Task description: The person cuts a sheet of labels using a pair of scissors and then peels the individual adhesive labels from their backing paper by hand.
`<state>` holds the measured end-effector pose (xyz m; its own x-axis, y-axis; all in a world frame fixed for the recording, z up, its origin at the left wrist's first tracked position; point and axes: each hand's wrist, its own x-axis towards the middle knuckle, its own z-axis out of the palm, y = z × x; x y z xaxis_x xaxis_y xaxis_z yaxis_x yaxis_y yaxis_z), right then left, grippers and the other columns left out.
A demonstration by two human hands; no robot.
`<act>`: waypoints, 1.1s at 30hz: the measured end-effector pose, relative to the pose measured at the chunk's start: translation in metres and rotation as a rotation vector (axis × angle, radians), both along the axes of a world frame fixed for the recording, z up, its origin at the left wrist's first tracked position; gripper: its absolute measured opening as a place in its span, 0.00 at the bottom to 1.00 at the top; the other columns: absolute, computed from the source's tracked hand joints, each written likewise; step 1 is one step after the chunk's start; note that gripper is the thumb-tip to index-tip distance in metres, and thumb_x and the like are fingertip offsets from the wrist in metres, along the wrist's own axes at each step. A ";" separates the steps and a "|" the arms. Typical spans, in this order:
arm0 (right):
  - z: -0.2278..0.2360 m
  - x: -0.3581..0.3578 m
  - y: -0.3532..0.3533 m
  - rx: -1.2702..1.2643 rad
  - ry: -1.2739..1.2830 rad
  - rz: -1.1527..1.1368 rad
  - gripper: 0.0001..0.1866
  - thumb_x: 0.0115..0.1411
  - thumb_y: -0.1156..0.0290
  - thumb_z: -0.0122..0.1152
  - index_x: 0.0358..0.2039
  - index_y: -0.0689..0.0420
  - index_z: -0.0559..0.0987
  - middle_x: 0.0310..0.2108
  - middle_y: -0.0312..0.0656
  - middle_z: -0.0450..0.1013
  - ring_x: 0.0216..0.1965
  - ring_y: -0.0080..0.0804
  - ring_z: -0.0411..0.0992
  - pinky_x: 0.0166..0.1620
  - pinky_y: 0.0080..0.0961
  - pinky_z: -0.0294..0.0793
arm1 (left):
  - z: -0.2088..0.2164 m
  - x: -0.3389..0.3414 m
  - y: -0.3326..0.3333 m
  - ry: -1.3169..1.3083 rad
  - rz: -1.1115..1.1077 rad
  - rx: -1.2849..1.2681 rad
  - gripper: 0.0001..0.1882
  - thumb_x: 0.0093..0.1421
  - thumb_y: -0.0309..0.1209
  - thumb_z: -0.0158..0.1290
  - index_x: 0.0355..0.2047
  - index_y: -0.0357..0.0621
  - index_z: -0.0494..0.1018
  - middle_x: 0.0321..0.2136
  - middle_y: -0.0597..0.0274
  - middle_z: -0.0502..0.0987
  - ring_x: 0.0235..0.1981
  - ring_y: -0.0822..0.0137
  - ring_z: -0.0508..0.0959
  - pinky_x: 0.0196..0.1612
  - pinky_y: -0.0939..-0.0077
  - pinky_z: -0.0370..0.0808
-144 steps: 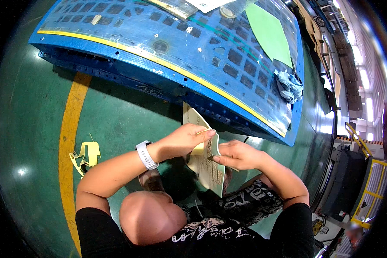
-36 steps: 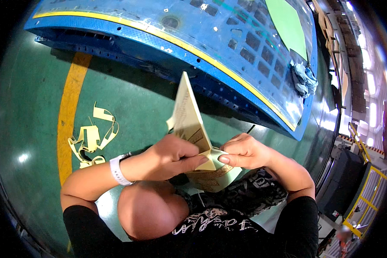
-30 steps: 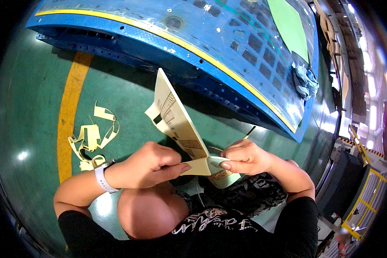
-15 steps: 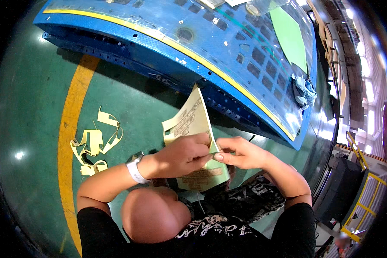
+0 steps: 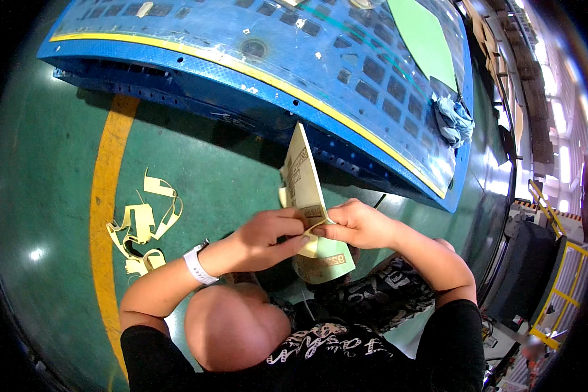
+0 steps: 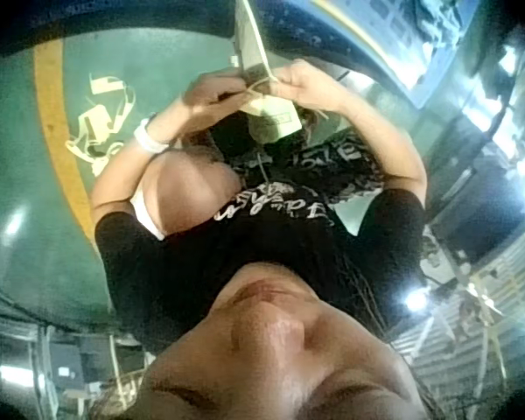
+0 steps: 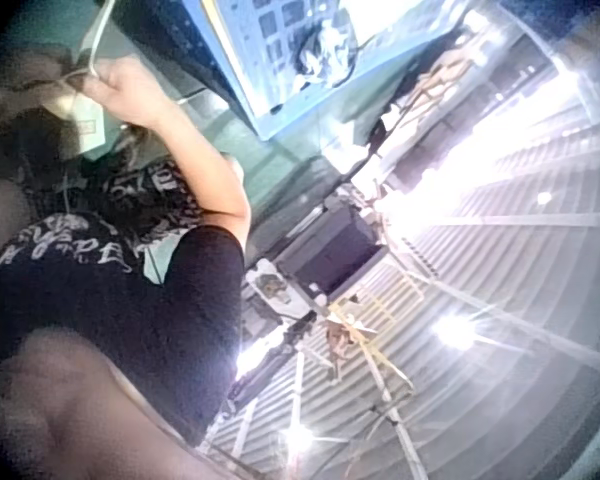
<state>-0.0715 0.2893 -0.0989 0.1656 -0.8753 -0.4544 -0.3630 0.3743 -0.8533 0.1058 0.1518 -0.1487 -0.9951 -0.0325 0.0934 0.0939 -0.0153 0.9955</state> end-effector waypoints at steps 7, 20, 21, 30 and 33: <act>0.007 0.009 0.003 -0.090 0.307 0.137 0.11 0.53 0.67 0.54 0.20 0.62 0.70 0.19 0.54 0.68 0.24 0.55 0.69 0.29 0.46 0.67 | 0.022 -0.023 0.006 -0.199 -0.019 -0.438 0.21 0.54 0.45 0.56 0.21 0.37 0.72 0.16 0.51 0.73 0.19 0.61 0.75 0.25 0.69 0.69; 0.033 -0.001 -0.001 -0.090 -0.089 0.183 0.21 0.62 0.60 0.53 0.18 0.63 0.69 0.14 0.50 0.63 0.17 0.47 0.66 0.23 0.35 0.64 | 0.047 -0.008 -0.011 -0.180 -0.229 0.029 0.16 0.60 0.36 0.51 0.21 0.36 0.69 0.15 0.49 0.67 0.15 0.58 0.66 0.21 0.68 0.64; 0.033 -0.003 0.000 -0.088 -0.117 0.153 0.21 0.62 0.60 0.52 0.17 0.62 0.68 0.13 0.48 0.62 0.16 0.44 0.65 0.22 0.34 0.63 | 0.050 -0.006 -0.015 -0.167 -0.226 -0.004 0.16 0.60 0.35 0.51 0.20 0.36 0.68 0.15 0.48 0.66 0.15 0.56 0.66 0.21 0.67 0.63; 0.024 -0.014 0.019 0.018 -0.205 -0.012 0.21 0.64 0.61 0.50 0.17 0.61 0.69 0.11 0.37 0.64 0.15 0.24 0.67 0.20 0.23 0.64 | 0.046 0.038 -0.033 -0.129 -0.086 -0.074 0.16 0.59 0.30 0.50 0.17 0.34 0.63 0.14 0.49 0.63 0.18 0.50 0.67 0.24 0.62 0.64; 0.021 -0.006 0.023 0.095 -0.288 -0.081 0.22 0.65 0.60 0.50 0.17 0.60 0.70 0.11 0.36 0.66 0.15 0.21 0.68 0.20 0.22 0.64 | 0.034 0.040 -0.031 -0.123 -0.086 -0.101 0.15 0.58 0.28 0.51 0.17 0.34 0.64 0.16 0.49 0.65 0.20 0.51 0.69 0.25 0.62 0.65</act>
<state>-0.0779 0.3119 -0.0782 0.2305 -0.8467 -0.4795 -0.0774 0.4753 -0.8764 0.1457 0.1205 -0.1147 -0.9979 0.0564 -0.0309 -0.0262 0.0829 0.9962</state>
